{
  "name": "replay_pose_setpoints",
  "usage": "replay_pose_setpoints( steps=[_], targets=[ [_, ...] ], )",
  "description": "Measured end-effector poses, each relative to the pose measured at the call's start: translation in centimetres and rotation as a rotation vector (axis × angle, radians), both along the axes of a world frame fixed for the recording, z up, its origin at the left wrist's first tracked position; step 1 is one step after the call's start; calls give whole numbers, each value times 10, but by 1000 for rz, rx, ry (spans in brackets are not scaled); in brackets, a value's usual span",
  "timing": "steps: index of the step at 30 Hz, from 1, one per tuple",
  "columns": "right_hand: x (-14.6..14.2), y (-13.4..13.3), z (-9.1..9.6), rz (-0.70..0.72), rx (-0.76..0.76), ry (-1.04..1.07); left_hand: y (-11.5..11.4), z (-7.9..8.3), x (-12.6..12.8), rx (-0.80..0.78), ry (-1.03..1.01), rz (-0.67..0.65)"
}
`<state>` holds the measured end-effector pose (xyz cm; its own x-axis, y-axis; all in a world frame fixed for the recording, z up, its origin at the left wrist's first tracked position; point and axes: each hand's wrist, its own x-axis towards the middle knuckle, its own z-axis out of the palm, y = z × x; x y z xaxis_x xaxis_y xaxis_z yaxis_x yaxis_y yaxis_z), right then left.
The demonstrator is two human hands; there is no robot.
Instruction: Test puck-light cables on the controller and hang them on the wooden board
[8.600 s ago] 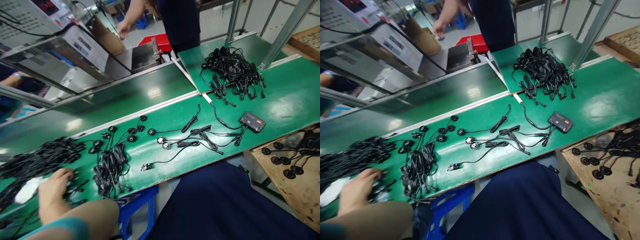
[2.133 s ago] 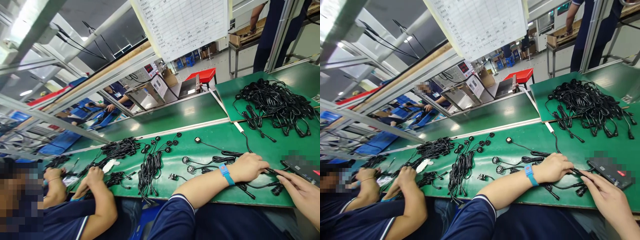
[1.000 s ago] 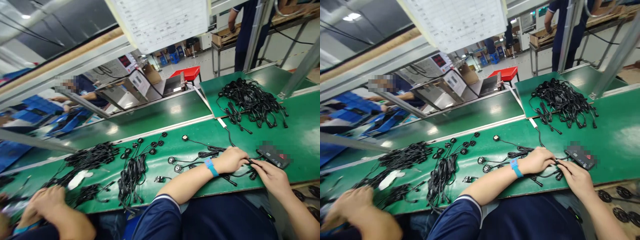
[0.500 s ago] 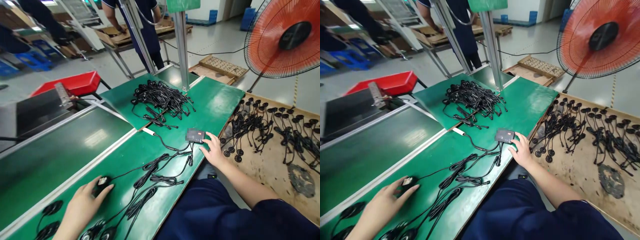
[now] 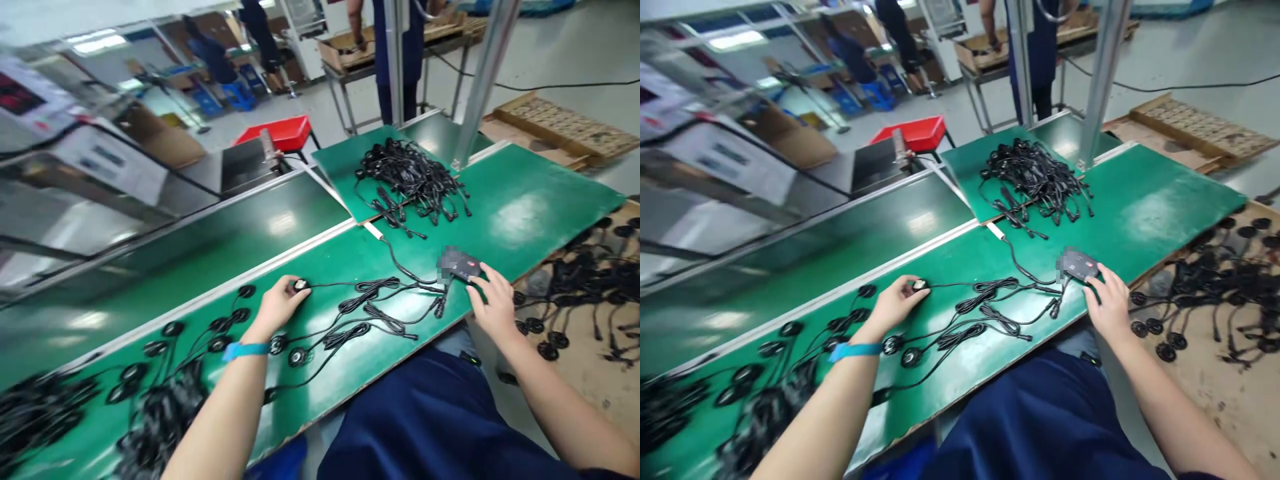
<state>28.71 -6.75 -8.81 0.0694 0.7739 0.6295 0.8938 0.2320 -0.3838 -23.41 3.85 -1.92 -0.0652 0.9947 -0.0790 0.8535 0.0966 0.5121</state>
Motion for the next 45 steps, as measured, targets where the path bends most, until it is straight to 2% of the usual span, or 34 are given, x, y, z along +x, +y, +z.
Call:
replay_pose_setpoints(
  steps=[6, 16, 28, 45],
  targets=[
    [2, 2, -11, -16, 22, 5, -2, -7, -3, 3, -136, 23],
    [0, 1, -6, -49, -26, 5, -3, -6, -4, -18, -195, 18],
    [-2, 1, -1, -38, 0, -3, -3, -8, -6, -16, -197, 17],
    [0, 2, -9, -23, 39, 5, -2, -9, -6, -14, -211, 18]
  ],
)
